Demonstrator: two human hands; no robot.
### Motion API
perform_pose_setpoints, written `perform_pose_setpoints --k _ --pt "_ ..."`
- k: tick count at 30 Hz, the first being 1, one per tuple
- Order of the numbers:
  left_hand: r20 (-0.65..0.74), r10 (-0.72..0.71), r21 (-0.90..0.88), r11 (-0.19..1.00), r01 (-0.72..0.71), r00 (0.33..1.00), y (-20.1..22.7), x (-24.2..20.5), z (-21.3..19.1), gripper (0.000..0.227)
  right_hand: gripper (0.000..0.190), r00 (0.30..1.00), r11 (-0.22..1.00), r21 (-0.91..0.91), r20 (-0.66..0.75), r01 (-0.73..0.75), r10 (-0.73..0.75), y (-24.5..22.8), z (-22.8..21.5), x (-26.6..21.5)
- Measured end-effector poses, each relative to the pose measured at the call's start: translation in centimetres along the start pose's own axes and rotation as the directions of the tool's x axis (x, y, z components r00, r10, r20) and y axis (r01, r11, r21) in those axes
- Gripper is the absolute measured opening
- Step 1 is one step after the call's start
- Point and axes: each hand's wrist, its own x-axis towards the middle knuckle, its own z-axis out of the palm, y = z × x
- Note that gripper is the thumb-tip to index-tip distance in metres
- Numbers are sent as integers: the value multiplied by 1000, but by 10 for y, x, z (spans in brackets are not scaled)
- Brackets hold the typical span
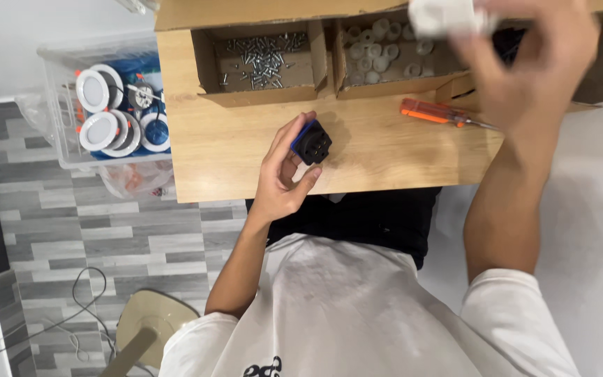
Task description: The person assembles a blue electrical component into a white plastic housing. They insert a small white plastic piece into the blue component, then use a screwdriver to secure it with screws. The person repeats this process with a second component.
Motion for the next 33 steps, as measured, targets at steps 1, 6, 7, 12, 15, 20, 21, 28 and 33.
perform_pose_setpoints --k 1,6,7,12,15,20,21,28,33 --pt "-5 -2 -14 1000 2 1000 0 0 0 68 29 1000 1000 10 -11 -4 4 -4 -3 -16" --pt "-19 -8 -73 997 7 1000 -4 0 -3 65 19 992 961 259 105 -95 70 -29 34 -91" --pt "-21 -3 -97 995 1 1000 -5 0 -3 65 28 977 953 257 181 -159 114 -32 40 -108" --pt "-86 52 -158 985 -65 995 -18 3 0 66 17 969 929 287 146 -234 199 -62 67 -112" --pt "-95 37 -201 978 -55 995 -18 2 1 60 16 975 950 230 128 -209 183 -65 76 -120" --pt "-121 40 -207 976 -65 992 -17 0 0 60 15 984 976 146 95 -163 150 -76 88 -116" --pt "-138 57 -208 974 -85 989 -17 -1 -1 60 23 984 978 134 98 -160 148 -77 89 -117" --pt "-199 120 -154 976 -152 973 -22 -6 -1 68 92 959 957 88 88 -276 269 -73 96 -127" --pt "-102 177 -5 984 -178 979 9 11 13 67 100 929 924 162 196 -345 313 -78 92 -125"
